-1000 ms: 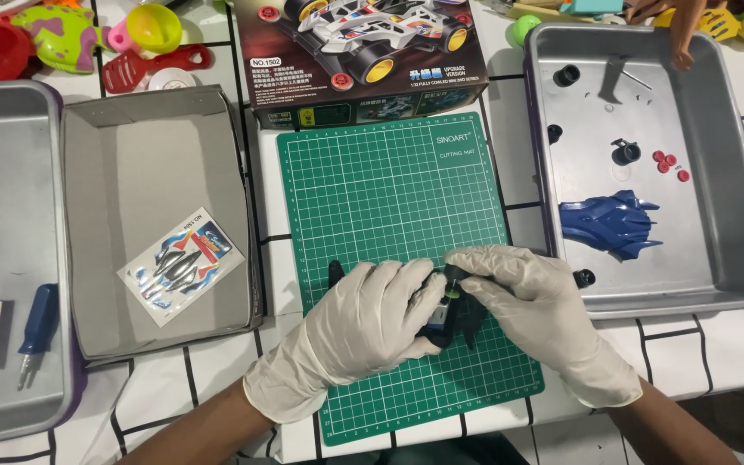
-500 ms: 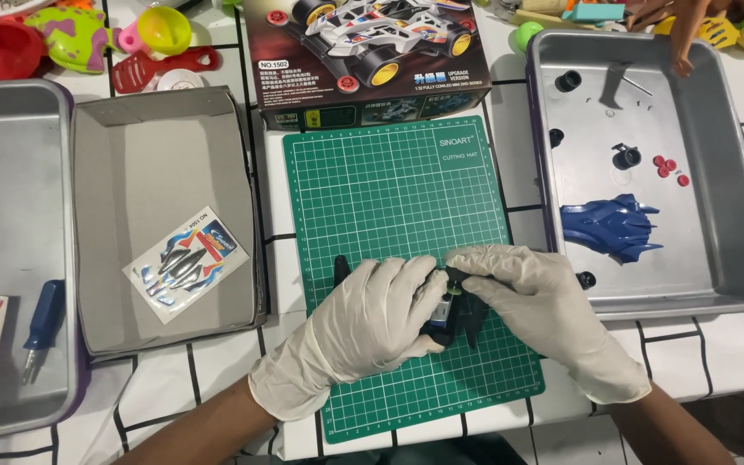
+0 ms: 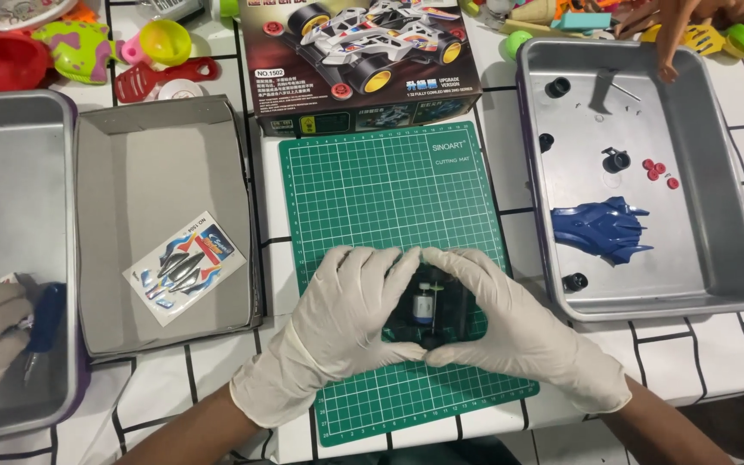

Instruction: Assembling a model toy car by installing internal components like gears and motors into the chassis and using a screwdriver.

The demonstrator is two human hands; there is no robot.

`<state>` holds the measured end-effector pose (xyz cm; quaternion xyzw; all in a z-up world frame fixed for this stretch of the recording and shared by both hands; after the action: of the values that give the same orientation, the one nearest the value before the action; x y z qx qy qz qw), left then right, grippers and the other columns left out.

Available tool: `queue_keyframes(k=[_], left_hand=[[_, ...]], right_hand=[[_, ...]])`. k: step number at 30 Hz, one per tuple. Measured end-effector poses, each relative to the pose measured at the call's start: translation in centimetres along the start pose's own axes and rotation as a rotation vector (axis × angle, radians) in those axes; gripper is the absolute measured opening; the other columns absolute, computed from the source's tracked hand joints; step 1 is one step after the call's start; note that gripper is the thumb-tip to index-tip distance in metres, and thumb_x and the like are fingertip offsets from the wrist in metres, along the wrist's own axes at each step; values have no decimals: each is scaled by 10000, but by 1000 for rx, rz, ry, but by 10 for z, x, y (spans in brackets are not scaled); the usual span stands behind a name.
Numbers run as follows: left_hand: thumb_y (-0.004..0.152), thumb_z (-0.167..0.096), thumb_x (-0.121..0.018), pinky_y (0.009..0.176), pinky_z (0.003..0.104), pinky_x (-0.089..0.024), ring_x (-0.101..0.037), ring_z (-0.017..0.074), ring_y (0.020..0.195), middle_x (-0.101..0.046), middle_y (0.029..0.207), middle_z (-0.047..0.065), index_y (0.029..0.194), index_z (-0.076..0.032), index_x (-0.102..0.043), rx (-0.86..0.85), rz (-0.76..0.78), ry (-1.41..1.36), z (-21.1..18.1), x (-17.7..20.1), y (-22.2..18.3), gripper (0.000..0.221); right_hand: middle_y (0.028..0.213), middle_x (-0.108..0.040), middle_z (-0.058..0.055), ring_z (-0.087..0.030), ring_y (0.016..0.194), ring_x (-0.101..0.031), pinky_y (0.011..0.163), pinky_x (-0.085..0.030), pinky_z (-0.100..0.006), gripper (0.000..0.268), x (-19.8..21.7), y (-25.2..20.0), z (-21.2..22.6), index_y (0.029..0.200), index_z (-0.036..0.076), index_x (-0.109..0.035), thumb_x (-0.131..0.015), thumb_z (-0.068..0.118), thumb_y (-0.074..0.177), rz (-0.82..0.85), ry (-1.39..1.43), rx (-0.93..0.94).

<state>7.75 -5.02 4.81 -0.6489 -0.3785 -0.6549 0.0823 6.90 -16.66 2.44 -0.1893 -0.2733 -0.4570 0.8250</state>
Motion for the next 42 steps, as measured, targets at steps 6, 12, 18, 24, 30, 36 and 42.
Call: queue_keyframes(k=[6, 12, 18, 24, 30, 36, 42], left_hand=[[722, -811, -769, 793, 390, -465, -572, 231, 710, -599, 771, 42, 1348, -11, -611, -67, -41, 47, -8, -5, -8, 1028], [715, -794, -760, 863, 420, -508, -593, 220, 711, -606, 759, 31, 1329, -31, -624, -90, -30, 121, -14, 1, -5, 989], [752, -845, -705, 887, 444, -482, -594, 229, 747, -620, 823, 41, 1356, -25, -601, -104, 7, 133, -16, 0, -6, 1023], [737, -859, -739, 865, 403, -487, -591, 197, 712, -607, 775, 9, 1296, -61, -636, -86, -21, 167, -17, 4, -4, 981], [710, -824, -780, 873, 402, -488, -591, 192, 712, -600, 773, 2, 1310, -70, -632, -81, -21, 149, -17, 5, -4, 975], [756, -791, -760, 860, 409, -500, -594, 203, 709, -610, 776, 13, 1270, -69, -653, -79, -55, 131, -17, 7, -4, 893], [718, -819, -780, 870, 426, -487, -597, 212, 723, -617, 796, 16, 1327, -49, -630, -93, -21, 120, -16, 3, -4, 993]], right_hand=[[1535, -425, -191, -340, 1427, -458, 1177, -444, -462, 1127, 2, -4, 10, 1588, 69, -240, -945, 338, 752, -10, -87, 129], [1504, -474, -185, -341, 1393, -519, 1115, -507, -466, 1215, 2, -4, 15, 1584, 81, -238, -1010, 335, 681, -65, -201, 173], [1416, -571, -168, -331, 1273, -615, 1075, -536, -461, 989, 4, -4, 19, 1521, 46, -345, -911, 265, 741, -117, -248, 216], [1382, -584, -171, -324, 1237, -626, 1057, -540, -454, 994, 2, -5, 16, 1530, 38, -330, -905, 301, 762, -106, -261, 231], [1360, -591, -157, -309, 1203, -630, 1026, -549, -433, 913, 1, -4, 18, 1503, 26, -380, -872, 308, 787, -65, -274, 224], [1398, -579, -147, -313, 1231, -614, 1031, -540, -449, 903, 0, -4, 19, 1498, 49, -377, -876, 292, 785, -34, -271, 223], [1357, -611, -118, -271, 1202, -630, 1045, -526, -414, 832, 4, -1, 29, 1448, 37, -443, -874, 302, 788, -78, -301, 244]])
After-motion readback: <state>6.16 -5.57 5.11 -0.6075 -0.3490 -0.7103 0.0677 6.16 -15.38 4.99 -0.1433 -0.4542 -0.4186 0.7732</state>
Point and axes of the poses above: each hand's wrist, its own y-axis towards the middle knuckle, its own x-axis out of the back of the hand, z = x × y, the point moved 10 cm from there along y, towards the middle knuckle
